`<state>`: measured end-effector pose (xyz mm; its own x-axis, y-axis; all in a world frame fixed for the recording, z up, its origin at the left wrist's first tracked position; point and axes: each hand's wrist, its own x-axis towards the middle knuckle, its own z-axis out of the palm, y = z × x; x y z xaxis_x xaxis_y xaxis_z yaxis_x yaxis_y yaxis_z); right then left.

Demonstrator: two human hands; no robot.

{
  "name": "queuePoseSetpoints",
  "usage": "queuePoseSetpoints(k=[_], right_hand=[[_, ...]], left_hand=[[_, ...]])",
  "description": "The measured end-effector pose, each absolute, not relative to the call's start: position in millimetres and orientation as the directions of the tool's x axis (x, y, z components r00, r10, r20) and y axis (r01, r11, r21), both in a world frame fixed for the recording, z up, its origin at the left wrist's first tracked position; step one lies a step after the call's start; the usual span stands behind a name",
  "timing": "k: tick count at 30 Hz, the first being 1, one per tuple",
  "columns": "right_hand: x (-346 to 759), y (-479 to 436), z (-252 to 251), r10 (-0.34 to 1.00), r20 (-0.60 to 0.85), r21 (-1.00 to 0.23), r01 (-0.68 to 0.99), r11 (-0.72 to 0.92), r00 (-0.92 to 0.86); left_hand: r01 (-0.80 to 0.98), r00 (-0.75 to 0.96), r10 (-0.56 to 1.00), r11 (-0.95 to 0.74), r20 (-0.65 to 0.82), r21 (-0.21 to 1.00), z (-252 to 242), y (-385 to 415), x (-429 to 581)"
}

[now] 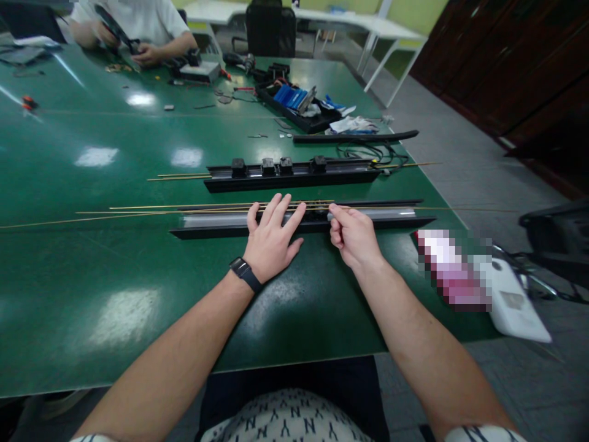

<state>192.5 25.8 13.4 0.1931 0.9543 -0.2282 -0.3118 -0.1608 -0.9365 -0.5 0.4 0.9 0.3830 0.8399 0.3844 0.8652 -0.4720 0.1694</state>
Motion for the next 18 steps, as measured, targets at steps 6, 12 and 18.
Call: queuePoseSetpoints(k=[6, 12, 18], right_hand=[[192.6, 26.1, 12.0, 0.952, -0.226, -0.94, -0.303, -0.158, 0.206], [194.0, 25.7, 12.6, 0.955, -0.221, -0.936, -0.317, -0.151, 0.2], [194.3, 25.8, 13.3, 0.957, -0.226, -0.935, -0.317, -0.162, 0.179]], left_hand=[[0.864, 0.382, 0.84, -0.473, 0.385, 0.175, 1.6, 0.0, -0.2], [0.866, 0.383, 0.841, -0.471, 0.381, 0.168, 2.2, -0.2, 0.5], [0.867, 0.38, 0.842, -0.469, 0.383, 0.17, 1.3, 0.5, 0.2]])
